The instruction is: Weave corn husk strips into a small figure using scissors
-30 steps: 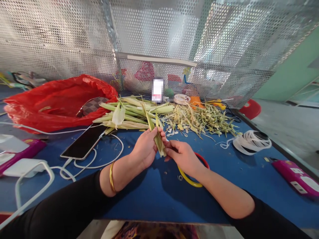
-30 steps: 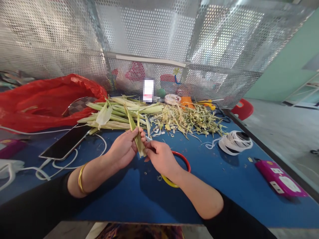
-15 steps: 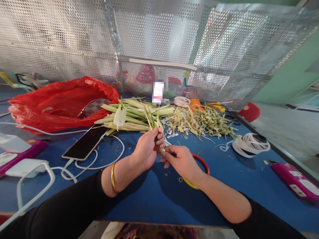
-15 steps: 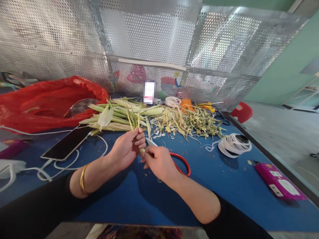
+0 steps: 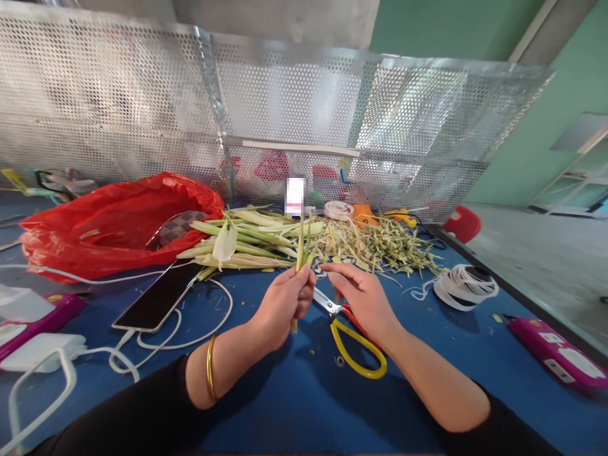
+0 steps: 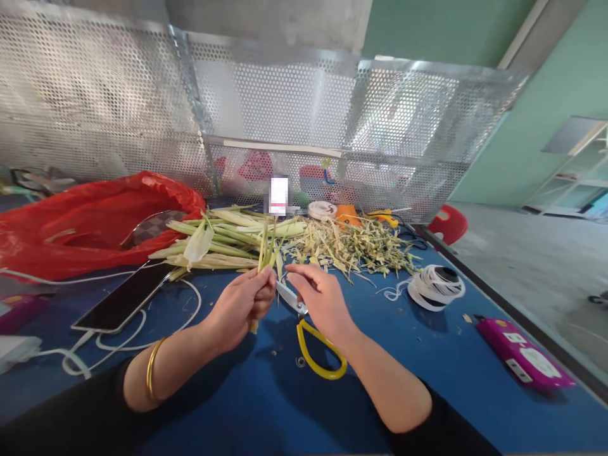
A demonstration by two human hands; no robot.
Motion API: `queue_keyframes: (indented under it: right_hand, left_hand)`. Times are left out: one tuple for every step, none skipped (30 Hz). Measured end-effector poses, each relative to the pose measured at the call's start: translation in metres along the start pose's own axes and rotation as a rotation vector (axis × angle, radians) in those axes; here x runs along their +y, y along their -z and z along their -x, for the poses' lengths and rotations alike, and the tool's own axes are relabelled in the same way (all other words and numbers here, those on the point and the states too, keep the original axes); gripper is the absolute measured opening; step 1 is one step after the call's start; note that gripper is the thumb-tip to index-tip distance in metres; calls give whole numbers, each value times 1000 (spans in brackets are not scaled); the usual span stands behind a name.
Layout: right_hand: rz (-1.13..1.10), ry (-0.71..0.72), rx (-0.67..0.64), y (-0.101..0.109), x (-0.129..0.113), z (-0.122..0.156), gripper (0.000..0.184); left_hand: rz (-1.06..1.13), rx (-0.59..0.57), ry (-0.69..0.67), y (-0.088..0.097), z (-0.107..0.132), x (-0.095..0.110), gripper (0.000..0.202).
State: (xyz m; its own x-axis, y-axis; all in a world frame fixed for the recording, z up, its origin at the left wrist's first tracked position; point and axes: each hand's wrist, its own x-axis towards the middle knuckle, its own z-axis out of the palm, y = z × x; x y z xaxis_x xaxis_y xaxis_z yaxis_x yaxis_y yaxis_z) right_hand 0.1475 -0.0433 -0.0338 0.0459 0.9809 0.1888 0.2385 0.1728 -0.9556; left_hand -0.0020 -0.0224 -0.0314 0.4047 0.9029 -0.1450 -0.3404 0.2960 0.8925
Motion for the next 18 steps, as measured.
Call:
queue_keyframes:
  right_hand:
    - [-77,-42,-23,0,0,-1,26]
    - [-149,-79,-62,-1,0,-1,27]
    - [-211,-101,-103,-2,0,-1,27]
    - [-258,-110,-137,-4,1,0,27]
    - [-289,-112,-159,-6,1,0,27]
    - [-314,-115,-166,-7,1,0,27]
    - [-341,-120,-159,-7,0,1,27]
    - [-377,-128,-144,-7,0,0,26]
    - [-414,-136,-126,-6,-1,0,25]
    - [-448,-142,-105,-4,-3,-1,24]
    - [-476,-140,-84,-2,-4,-2,23]
    - [-494,-130,-60,0,-5,-3,23]
    - [-501,-114,-34,3,-7,-4,23]
    - [-498,-94,-11,5,-8,-5,22]
    - [-492,-70,10,8,-9,-5,22]
    - [-486,-49,25,11,-10,-6,21]
    - [-478,-33,37,13,-10,-6,22]
    - [-467,-23,44,15,-11,-6,22]
  left_hand:
    - [-37,-15,15,-1,2,-2,35]
    - [-78,-32,25,-3,3,-4,38]
    - [-120,-47,36,-4,5,-6,42]
    - [-159,-64,51,-5,7,-7,45]
    - [-194,-80,75,-6,8,-9,47]
    - [-226,-92,94,-7,9,-10,48]
    - [-256,-103,110,-8,10,-10,49]
    - [-284,-110,114,-9,10,-11,49]
    - [-312,-109,104,-9,10,-12,49]
    - [-340,-105,83,-10,9,-13,49]
    - [-366,-99,58,-10,9,-15,49]
    - [-389,-90,36,-10,8,-16,48]
    - [-405,-81,17,-9,8,-18,47]
    - [-416,-76,4,-9,7,-20,47]
    - [-421,-79,-3,-9,7,-22,45]
    - [-420,-87,0,-8,7,-22,44]
    - [-419,-98,7,-7,7,-22,44]
    - [-422,-114,19,-7,7,-21,43]
